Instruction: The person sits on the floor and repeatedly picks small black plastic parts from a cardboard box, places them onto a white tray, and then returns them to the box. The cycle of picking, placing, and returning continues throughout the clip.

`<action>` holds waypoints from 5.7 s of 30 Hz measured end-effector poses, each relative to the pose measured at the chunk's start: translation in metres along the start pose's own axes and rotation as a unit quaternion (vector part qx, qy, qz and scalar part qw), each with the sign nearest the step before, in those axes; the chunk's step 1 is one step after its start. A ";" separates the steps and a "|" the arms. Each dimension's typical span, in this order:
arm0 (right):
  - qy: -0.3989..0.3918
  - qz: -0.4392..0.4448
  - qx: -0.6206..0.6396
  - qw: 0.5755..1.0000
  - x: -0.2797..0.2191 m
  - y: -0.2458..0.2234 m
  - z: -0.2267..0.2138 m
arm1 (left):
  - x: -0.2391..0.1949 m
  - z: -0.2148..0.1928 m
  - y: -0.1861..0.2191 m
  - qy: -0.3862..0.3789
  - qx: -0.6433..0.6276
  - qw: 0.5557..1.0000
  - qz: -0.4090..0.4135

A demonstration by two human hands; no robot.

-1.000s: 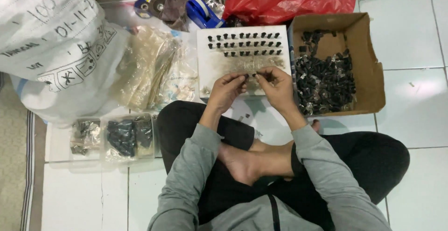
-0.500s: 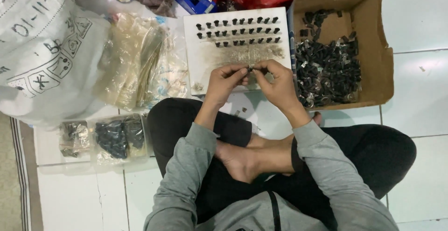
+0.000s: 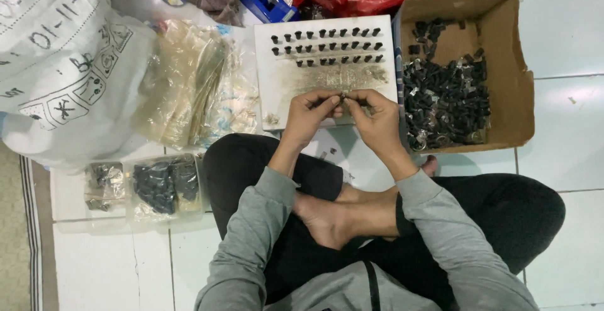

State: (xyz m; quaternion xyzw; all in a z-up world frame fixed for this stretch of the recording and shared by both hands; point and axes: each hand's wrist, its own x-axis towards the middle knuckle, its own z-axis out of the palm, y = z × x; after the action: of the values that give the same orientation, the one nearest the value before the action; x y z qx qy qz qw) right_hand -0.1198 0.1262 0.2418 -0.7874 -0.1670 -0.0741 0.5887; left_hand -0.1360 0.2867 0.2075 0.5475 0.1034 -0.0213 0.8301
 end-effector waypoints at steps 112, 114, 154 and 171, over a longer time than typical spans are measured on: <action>-0.136 0.412 -0.242 0.868 0.036 0.142 -0.211 | 0.132 0.237 -0.135 -0.232 0.726 0.634 0.129; -0.099 0.403 -0.248 0.875 0.028 0.177 -0.205 | 0.132 0.236 -0.135 -0.220 0.693 0.678 0.109; 0.177 0.509 0.112 0.835 0.029 0.218 -0.203 | 0.114 0.244 -0.154 -0.016 0.091 0.974 -0.205; 0.122 0.403 -0.001 0.907 0.032 0.224 -0.206 | 0.106 0.237 -0.108 -0.101 0.406 0.908 -0.027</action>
State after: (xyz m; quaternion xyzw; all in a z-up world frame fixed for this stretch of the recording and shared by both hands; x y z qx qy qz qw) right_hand 0.0054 -0.1200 0.1106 -0.7729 0.2376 0.0737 0.5837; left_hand -0.0132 0.0356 0.1786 0.8292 0.0162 -0.1386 0.5413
